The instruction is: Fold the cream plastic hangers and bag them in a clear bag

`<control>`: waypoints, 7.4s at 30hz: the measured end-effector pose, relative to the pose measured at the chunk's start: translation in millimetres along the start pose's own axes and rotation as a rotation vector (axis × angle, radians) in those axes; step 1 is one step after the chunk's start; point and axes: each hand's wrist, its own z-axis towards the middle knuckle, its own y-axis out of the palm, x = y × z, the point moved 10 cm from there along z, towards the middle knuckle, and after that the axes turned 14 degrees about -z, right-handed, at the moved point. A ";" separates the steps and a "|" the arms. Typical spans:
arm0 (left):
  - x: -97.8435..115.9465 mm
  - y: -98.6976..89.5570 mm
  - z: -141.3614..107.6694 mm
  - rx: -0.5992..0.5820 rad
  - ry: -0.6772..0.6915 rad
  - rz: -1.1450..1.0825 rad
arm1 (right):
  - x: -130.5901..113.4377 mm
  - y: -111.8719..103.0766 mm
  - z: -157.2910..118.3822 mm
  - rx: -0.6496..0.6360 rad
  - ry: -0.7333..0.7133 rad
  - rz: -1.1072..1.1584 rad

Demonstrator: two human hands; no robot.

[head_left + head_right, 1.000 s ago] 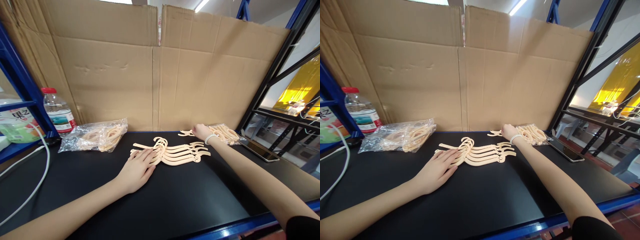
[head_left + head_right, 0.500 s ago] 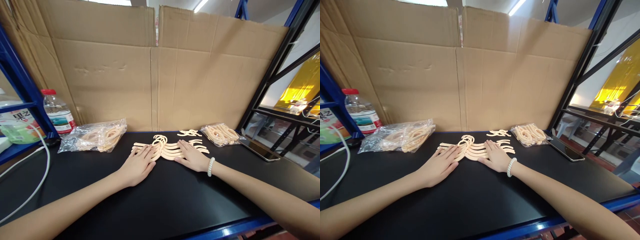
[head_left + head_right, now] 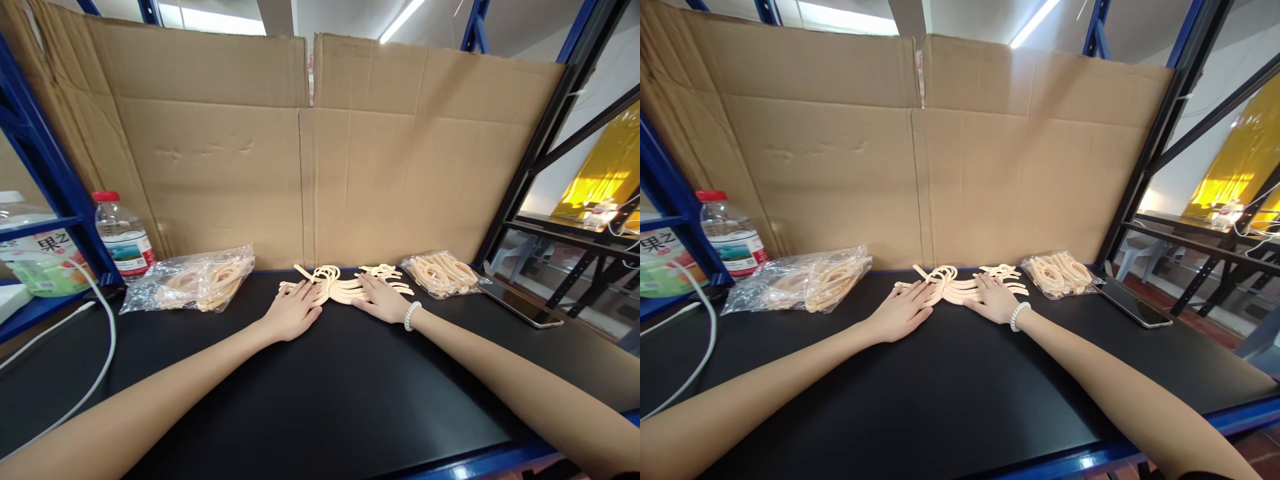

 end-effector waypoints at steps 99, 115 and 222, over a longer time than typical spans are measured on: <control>-17.4 -47.2 -53.8 0.288 0.309 -0.104 | 136.7 -17.7 3.1 0.168 0.157 -0.156; -13.5 -54.1 -55.9 0.330 0.339 -0.101 | 143.8 -10.3 36.3 0.095 0.314 -0.028; -7.8 -19.5 -95.2 0.168 -0.278 -1.909 | -57.6 -130.9 -102.8 0.794 -0.195 0.447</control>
